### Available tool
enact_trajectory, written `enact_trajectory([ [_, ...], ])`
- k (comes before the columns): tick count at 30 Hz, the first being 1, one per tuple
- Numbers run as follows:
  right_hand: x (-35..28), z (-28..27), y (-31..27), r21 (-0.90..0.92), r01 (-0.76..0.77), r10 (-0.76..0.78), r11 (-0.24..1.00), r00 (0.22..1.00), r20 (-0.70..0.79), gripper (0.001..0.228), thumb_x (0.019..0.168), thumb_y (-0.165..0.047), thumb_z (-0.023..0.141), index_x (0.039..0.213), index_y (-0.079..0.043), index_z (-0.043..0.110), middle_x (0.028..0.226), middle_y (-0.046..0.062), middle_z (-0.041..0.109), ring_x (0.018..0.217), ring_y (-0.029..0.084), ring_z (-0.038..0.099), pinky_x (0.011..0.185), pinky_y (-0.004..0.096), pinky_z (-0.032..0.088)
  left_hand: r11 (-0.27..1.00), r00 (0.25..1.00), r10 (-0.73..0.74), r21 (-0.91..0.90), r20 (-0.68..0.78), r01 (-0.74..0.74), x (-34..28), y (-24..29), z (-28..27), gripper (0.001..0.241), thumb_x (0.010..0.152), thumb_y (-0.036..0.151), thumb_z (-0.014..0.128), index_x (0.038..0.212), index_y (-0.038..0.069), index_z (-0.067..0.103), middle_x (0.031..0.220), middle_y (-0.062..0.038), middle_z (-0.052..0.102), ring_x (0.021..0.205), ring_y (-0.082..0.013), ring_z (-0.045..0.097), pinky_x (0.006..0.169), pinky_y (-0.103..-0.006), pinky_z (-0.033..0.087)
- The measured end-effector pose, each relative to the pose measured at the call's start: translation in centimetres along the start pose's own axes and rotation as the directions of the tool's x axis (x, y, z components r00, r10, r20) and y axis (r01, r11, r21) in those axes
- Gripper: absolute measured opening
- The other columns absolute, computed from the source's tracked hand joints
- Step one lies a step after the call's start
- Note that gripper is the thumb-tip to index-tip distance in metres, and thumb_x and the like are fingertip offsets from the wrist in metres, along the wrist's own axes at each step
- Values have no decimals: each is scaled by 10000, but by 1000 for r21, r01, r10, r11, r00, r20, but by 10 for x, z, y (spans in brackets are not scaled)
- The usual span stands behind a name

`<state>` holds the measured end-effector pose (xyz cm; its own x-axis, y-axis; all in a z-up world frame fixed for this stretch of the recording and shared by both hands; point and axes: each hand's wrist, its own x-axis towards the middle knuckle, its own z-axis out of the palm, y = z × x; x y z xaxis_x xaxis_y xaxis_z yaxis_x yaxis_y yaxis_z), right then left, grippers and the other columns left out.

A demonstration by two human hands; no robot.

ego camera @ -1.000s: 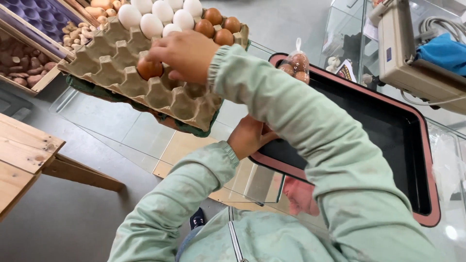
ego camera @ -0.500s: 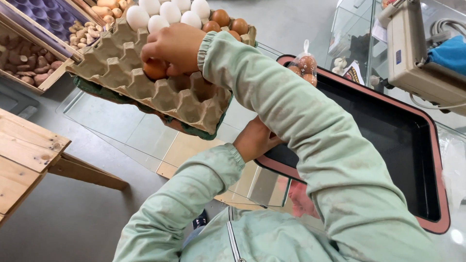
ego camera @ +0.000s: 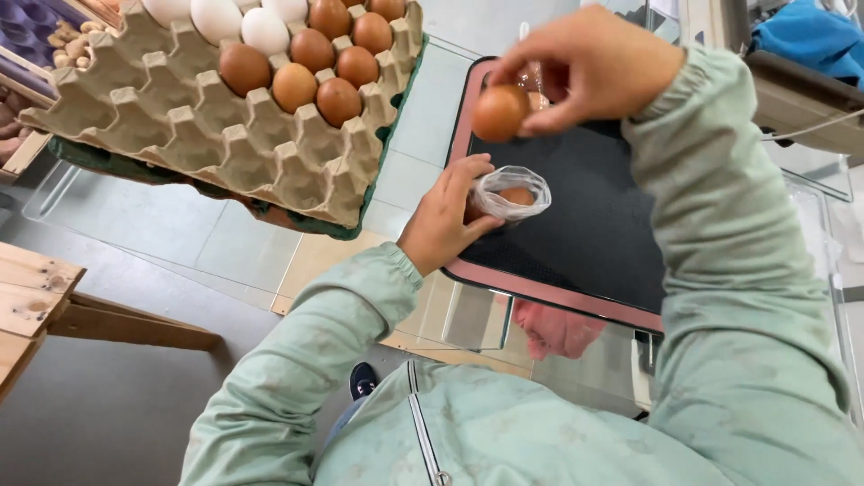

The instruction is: The person is taking eggs from a large cardboard tray and placing them into small clear plastic bags, two at a time, and tying the bags.

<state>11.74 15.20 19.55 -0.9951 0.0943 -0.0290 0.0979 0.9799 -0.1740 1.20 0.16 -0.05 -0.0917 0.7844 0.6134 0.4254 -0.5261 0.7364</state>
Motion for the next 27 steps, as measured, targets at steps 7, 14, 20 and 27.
enact_trajectory([
  [7, -56, 55, 15, 119, -217, 205, 969, 973, 106, 484, 675, -298, 809, 1121, -189, 657, 754, 2, 609, 576, 123, 525, 564, 272, 435, 999, 999, 36, 35, -11, -35, 0, -2, 1, 654, 736, 35, 820, 1258, 54, 427, 1279, -151, 500, 1203, -291, 518, 1022, -357, 439],
  [14, -59, 97, 28, 453, -121, 156, 883, 987, -41, 440, 678, -214, 823, 1077, -123, 663, 892, 29, 686, 508, 106, 591, 485, 245, 466, 984, 999, 41, 174, -9, -39, -2, -2, 2, 640, 788, 136, 783, 1319, 195, 429, 1340, -46, 433, 1225, -298, 526, 996, -400, 500],
  [20, -74, 93, 19, 415, -127, 161, 901, 986, -48, 462, 729, -217, 800, 1152, -115, 645, 944, 88, 700, 600, 142, 633, 518, 249, 473, 946, 990, 115, 293, 87, -135, -2, -4, 4, 533, 851, 138, 703, 1319, 279, 489, 1300, -23, 492, 1129, -285, 606, 922, -383, 549],
  [27, -105, 104, 19, 237, 19, 45, 971, 963, -264, 404, 683, -284, 845, 1014, -115, 688, 991, 66, 583, 902, 251, 563, 796, 351, 478, 958, 991, 101, 260, 88, -121, 1, 3, -1, 469, 867, 137, 692, 1292, 249, 529, 1262, -50, 524, 1072, -304, 630, 905, -391, 553],
])
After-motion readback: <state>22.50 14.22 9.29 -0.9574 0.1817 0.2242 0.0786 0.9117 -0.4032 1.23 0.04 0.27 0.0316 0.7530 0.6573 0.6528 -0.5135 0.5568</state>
